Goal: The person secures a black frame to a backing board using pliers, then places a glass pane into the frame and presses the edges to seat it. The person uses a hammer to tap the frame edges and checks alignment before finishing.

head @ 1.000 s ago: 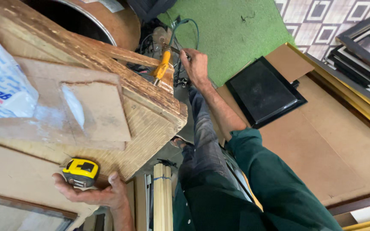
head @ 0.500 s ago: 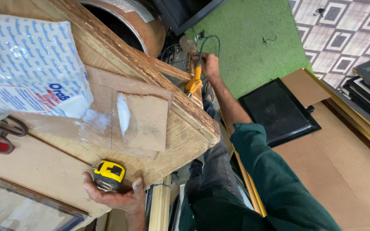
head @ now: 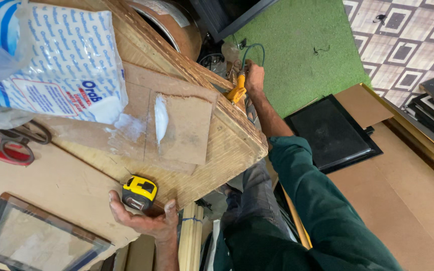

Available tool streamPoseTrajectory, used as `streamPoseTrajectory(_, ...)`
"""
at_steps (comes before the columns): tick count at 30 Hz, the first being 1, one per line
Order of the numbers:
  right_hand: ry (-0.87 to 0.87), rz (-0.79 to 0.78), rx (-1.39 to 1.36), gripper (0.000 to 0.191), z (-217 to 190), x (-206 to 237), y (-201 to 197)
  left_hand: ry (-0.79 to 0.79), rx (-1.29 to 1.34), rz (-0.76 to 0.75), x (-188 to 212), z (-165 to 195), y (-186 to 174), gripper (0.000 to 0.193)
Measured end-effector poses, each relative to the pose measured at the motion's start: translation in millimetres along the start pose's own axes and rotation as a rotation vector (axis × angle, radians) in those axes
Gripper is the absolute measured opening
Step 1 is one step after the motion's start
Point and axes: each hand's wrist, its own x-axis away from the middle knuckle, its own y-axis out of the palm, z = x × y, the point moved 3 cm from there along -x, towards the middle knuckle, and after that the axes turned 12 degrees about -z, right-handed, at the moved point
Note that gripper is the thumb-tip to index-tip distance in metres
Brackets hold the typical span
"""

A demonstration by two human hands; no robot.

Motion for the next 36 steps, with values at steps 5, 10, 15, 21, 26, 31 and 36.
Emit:
streamPoseTrajectory(5,0.031,-0.059,-0.227,0.017,-1.1,38.3,-29.5,0.042,-0.036,0.007,-7.1,6.8,-1.8,0.106)
streamPoseTrajectory(10,-0.014,0.051,-0.128,0.031,-25.4,111.4,-100.7,0.088,-0.044,0.046,-9.3,8.8,-2.0,0.107)
streamPoseTrajectory(15,-0.271,0.147,-0.5,0.039,-48.9,186.7,-176.4,0.113,-0.026,0.046,-3.0,5.6,-2.0,0.107)
streamPoseTrajectory(21,-0.379,0.477,-0.947,0.045,-62.1,229.9,-244.5,0.243,0.184,0.175,5.8,8.7,-10.8,0.093)
streamPoseTrajectory(26,-0.431,0.675,-0.729,0.049,-81.5,309.6,-290.4,0.287,0.551,0.292,72.5,2.4,-33.4,0.081)
streamPoseTrajectory(31,-0.59,0.663,-0.809,0.044,-105.6,404.9,-272.2,0.281,0.774,0.244,190.0,-38.4,-59.6,0.067)
streamPoseTrajectory(36,-0.603,0.551,-0.634,0.05,-146.1,496.0,-164.1,0.067,1.206,-0.046,296.2,-95.9,-67.0,0.052)
